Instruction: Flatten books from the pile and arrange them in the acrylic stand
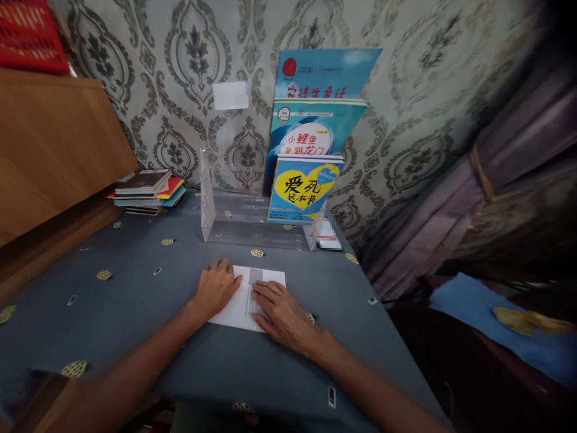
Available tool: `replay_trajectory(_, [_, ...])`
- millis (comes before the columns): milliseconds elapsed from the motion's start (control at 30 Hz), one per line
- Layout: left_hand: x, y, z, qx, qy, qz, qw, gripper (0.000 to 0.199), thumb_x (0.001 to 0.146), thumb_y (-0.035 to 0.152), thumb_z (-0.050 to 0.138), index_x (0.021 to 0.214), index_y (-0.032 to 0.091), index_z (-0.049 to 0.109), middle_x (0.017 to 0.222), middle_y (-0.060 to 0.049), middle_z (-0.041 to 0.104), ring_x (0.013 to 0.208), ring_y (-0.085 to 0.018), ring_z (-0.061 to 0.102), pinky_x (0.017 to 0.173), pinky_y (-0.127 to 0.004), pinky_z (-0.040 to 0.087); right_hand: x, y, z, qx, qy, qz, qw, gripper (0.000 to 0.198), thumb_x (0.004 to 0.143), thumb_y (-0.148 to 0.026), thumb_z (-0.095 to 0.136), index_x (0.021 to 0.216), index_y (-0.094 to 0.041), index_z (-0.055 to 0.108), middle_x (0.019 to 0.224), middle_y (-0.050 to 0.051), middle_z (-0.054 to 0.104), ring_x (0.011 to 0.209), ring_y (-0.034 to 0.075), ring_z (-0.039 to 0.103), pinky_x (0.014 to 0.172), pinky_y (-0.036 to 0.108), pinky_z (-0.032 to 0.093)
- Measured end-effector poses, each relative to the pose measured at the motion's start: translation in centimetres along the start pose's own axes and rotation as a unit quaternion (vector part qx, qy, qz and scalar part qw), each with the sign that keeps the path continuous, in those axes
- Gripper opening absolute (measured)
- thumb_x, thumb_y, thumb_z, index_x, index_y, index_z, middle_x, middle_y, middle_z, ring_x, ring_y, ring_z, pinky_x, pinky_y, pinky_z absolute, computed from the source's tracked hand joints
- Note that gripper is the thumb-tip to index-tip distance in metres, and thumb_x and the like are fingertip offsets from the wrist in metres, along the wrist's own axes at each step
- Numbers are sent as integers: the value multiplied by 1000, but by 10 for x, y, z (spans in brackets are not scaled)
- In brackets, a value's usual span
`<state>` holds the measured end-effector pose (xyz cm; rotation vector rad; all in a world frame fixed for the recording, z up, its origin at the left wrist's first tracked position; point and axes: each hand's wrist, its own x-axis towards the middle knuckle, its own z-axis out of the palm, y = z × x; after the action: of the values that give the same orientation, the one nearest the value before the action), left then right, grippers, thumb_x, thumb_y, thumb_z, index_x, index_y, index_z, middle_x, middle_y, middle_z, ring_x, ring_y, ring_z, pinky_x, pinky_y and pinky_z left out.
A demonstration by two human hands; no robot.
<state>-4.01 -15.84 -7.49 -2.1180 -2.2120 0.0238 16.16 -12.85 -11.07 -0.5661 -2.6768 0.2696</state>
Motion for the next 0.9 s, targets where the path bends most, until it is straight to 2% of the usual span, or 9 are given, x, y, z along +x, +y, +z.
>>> replay_trajectory(133, [0, -7, -4, 5, -3, 11, 1000, 34, 101, 35, 42, 108, 12, 66, 111, -16, 66, 110, -31, 59, 81, -39, 52, 1, 1, -3, 5, -19, 2, 1000, 39, 94, -27, 59, 131, -12, 61, 135, 18, 64, 127, 30, 56, 109, 52, 44])
replay_trajectory(267, [1, -15, -7, 16, 4, 17, 1000, 33, 101, 40, 44, 110, 14, 63, 114, -15, 65, 113, -30, 57, 85, -39, 51, -1, 4, -6, 23, -4, -28, 999, 36, 94, -33, 62, 125, -14, 64, 132, 18, 65, 127, 30, 55, 107, 52, 44])
replay_trajectory(400, [3, -19, -9, 23, 4, 12, 1000, 37, 101, 46, 44, 110, 14, 62, 113, -15, 67, 114, -32, 59, 84, -40, 51, -1, 0, -8, 79, 40, -93, 992, 25, 94, -40, 64, 104, -18, 70, 114, 11, 71, 117, 25, 60, 102, 45, 46])
replay_trajectory(467, [3, -19, -9, 25, -13, 2, 1000, 40, 100, 47, 44, 113, 14, 61, 109, -16, 69, 107, -33, 64, 80, -40, 51, -1, -4, -9, 82, 59, -109, 989, 21, 95, -38, 63, 94, -18, 69, 103, 10, 72, 107, 23, 62, 96, 41, 48])
replay_trajectory(567, [2, -18, -8, 19, -56, -8, 998, 45, 101, 50, 40, 123, 14, 59, 98, -16, 73, 94, -34, 70, 76, -41, 51, 0, -4, -9, 55, 83, -90, 991, 21, 98, -32, 57, 85, -18, 66, 86, 7, 70, 91, 20, 62, 85, 37, 48])
replay_trajectory(667, [-1, -16, -7, -7, -69, 17, 997, 43, 101, 46, 40, 127, 16, 57, 93, -15, 75, 90, -33, 72, 76, -39, 49, 0, 3, -8, 13, 106, -47, 993, 26, 99, -26, 51, 79, -18, 65, 77, 6, 67, 81, 19, 59, 79, 35, 45])
replay_trajectory(733, [-3, -15, -9, -63, -67, 42, 995, 36, 100, 43, 44, 118, 18, 62, 89, -11, 74, 86, -30, 71, 74, -35, 46, 0, 9, -8, -14, 110, -10, 994, 29, 100, -23, 47, 78, -17, 65, 77, 7, 68, 80, 20, 59, 78, 34, 44])
replay_trajectory(800, [-6, -13, -11, -156, -86, 70, 982, 31, 99, 42, 46, 97, 19, 65, 78, -5, 72, 77, -24, 69, 68, -30, 43, -1, 14, -9, -33, 104, 28, 994, 28, 100, -22, 47, 81, -17, 66, 81, 8, 68, 82, 21, 59, 79, 35, 44])
replay_trajectory(900, [-8, -9, -15, -288, -159, 117, 937, 42, 98, 44, 43, 68, 19, 58, 60, 1, 64, 59, -16, 62, 60, -25, 38, -2, 19, -11, -46, 84, 76, 992, 22, 99, -21, 49, 88, -16, 68, 87, 10, 69, 88, 23, 59, 80, 36, 45])
